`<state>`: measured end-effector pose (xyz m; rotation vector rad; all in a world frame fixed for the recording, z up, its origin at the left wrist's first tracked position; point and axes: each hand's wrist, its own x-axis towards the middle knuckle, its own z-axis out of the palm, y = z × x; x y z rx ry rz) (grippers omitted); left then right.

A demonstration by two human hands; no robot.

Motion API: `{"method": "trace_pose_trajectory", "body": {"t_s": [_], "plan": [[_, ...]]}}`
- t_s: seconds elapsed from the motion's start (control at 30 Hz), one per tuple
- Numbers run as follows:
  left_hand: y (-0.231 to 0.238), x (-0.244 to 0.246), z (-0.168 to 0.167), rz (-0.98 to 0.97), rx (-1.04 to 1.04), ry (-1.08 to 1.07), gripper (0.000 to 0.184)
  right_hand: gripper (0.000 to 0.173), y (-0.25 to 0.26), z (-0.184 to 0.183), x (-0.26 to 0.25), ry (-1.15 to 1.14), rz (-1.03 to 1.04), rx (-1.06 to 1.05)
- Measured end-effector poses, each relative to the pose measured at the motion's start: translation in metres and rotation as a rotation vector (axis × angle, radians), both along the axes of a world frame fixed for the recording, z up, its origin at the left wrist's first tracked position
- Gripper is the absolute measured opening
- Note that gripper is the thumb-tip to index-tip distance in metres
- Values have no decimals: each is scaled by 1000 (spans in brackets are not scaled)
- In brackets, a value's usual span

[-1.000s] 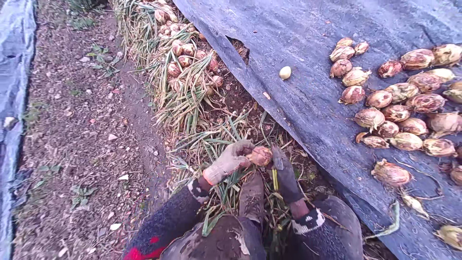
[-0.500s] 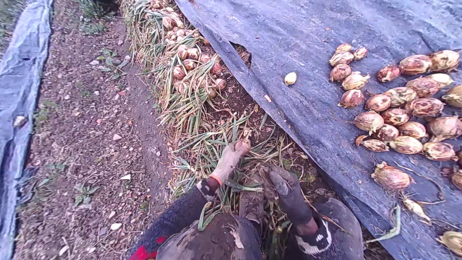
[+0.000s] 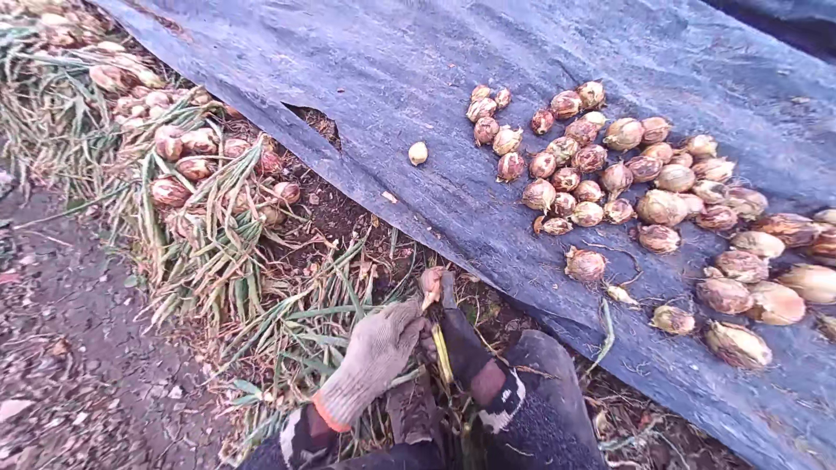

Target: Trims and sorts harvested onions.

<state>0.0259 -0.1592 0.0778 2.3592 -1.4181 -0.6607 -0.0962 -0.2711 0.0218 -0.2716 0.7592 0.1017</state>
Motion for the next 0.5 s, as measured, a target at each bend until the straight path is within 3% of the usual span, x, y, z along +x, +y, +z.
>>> {"method": "trace_pose_trajectory", "body": {"t_s": [0.07, 0.13, 0.2, 0.23, 0.27, 0.33, 0.4, 0.43, 0.5], "plan": [[-17, 21, 3, 59, -107, 87, 26, 86, -13, 9, -4, -132, -87, 126], [-38, 56, 11, 191, -225, 14, 25, 83, -24, 33, -11, -302, -292, 79], [-49, 113, 9, 350, -181, -149, 28, 64, -47, 58, -36, -530, -543, -321], [-47, 144, 7, 399, -49, -193, 29, 55, -58, 66, -48, -566, -655, -567], [-45, 170, 4, 423, 113, -233, 32, 52, -66, 72, -55, -568, -764, -747], [-44, 211, -8, 472, 341, -321, 59, 57, -60, 77, -46, -486, -822, -887], [-39, 248, -35, 544, 338, -446, 67, 72, -43, 57, -25, -233, -623, -963], [-36, 267, -47, 564, 315, -509, 70, 76, -33, 39, -17, -101, -415, -997], [-31, 300, -63, 552, 326, -592, 79, 68, -20, 6, -6, 89, 78, -1056]]}}
